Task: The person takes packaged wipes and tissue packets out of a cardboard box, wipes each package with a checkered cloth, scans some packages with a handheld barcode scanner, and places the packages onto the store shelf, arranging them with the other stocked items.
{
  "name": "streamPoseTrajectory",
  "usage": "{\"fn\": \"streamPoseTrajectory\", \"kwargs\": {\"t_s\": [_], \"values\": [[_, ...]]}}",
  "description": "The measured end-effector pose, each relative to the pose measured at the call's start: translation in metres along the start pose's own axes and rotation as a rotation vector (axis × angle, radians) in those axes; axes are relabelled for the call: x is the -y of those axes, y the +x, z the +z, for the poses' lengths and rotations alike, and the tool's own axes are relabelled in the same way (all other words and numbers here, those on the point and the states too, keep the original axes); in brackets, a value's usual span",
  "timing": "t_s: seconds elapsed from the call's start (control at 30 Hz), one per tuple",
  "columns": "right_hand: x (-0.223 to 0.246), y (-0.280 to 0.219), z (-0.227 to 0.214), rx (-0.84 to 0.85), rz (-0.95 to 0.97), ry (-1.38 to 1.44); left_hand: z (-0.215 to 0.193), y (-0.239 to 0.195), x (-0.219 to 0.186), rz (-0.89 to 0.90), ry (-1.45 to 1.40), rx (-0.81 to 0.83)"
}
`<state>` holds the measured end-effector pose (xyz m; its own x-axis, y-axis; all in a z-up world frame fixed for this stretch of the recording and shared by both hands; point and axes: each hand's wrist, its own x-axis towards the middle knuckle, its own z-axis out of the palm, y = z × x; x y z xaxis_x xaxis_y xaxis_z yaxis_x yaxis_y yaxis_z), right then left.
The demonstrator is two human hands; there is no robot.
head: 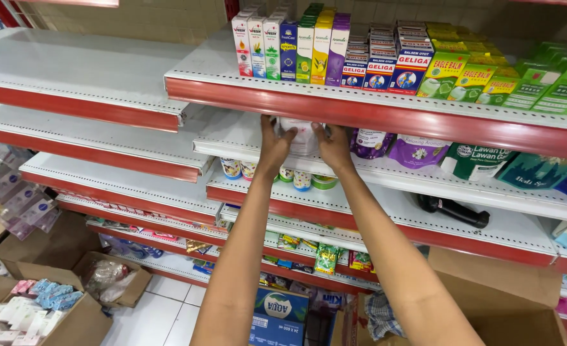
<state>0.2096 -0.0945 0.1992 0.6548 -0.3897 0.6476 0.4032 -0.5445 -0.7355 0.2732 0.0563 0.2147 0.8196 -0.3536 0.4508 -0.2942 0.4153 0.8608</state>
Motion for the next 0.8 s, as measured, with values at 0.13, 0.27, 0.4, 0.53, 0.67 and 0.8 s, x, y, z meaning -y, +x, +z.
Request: {"fn": "streamPoseTrajectory", "kwargs": {"t_s": [0.13, 0.27, 0.4, 0.53, 0.67, 0.8], "values": [[-0.006, 0.003, 0.0, -0.042, -0.05, -0.041, 0.005, 0.019, 0.026, 0.093, 0.082, 0.098], [-0.001, 0.001, -0.002, -0.032, 0.068, -0.099, 0.001, 0.033, 0.039, 0.089, 0.026, 0.074], [-0.027, 0.007, -0.002, 0.026, -0.029, -0.203, -0.01, 0.047, 0.039, -0.109, 0.147, 0.182], [-0.015, 0.006, -0.001, 0.081, 0.123, -0.133, -0.016, 0.045, 0.04, 0.021, 0.158, 0.248], [-0.013, 0.008, -0.002, 0.145, 0.186, -0.23, -0.017, 0.041, 0.029, 0.095, 0.226, 0.263], [-0.015, 0.007, -0.006, 0.214, 0.166, -0.321, -0.017, 0.044, 0.04, 0.09, 0.173, 0.282]]}}
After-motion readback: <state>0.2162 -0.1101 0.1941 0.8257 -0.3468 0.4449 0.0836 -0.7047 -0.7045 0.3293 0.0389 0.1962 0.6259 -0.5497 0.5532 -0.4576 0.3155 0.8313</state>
